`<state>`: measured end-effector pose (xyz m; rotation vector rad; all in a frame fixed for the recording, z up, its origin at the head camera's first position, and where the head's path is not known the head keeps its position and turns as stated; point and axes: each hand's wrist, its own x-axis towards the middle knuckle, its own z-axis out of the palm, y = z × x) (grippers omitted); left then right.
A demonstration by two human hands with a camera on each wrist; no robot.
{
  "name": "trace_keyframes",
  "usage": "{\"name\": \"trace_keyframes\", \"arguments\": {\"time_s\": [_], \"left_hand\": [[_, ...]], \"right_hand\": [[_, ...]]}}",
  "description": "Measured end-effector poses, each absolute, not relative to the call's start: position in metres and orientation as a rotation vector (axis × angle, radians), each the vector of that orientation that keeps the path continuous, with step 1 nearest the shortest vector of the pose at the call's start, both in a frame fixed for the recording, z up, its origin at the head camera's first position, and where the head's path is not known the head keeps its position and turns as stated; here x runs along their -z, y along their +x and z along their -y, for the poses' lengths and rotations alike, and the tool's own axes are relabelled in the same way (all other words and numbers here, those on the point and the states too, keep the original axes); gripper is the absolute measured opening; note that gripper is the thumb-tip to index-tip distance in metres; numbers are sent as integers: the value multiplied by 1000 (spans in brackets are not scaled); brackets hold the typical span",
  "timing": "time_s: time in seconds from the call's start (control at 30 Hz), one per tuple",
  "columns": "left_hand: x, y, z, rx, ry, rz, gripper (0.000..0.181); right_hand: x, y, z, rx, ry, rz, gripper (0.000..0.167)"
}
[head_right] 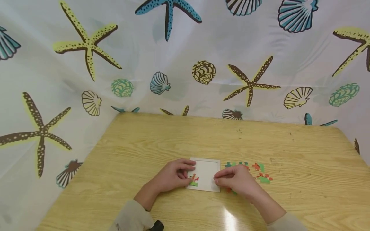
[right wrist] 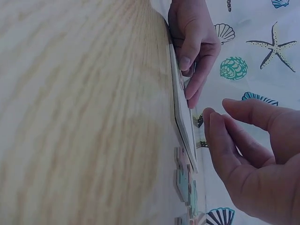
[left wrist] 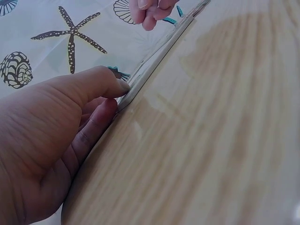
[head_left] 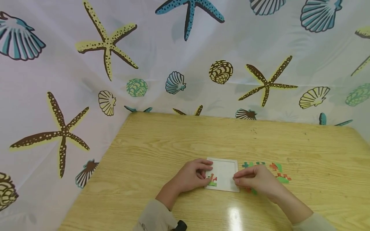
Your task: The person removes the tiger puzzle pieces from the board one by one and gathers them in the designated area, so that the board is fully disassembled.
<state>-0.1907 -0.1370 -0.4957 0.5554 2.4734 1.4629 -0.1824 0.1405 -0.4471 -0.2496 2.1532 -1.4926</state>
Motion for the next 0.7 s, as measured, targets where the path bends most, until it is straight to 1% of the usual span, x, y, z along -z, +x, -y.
{"name": "trace_keyframes", "arguments": {"time_s": [0.7], "left_hand": [[495, -192, 137, -1454, 540, -2469, 38]], "right_hand": [[453, -186, -118, 1429, -292, -2203, 31]]}}
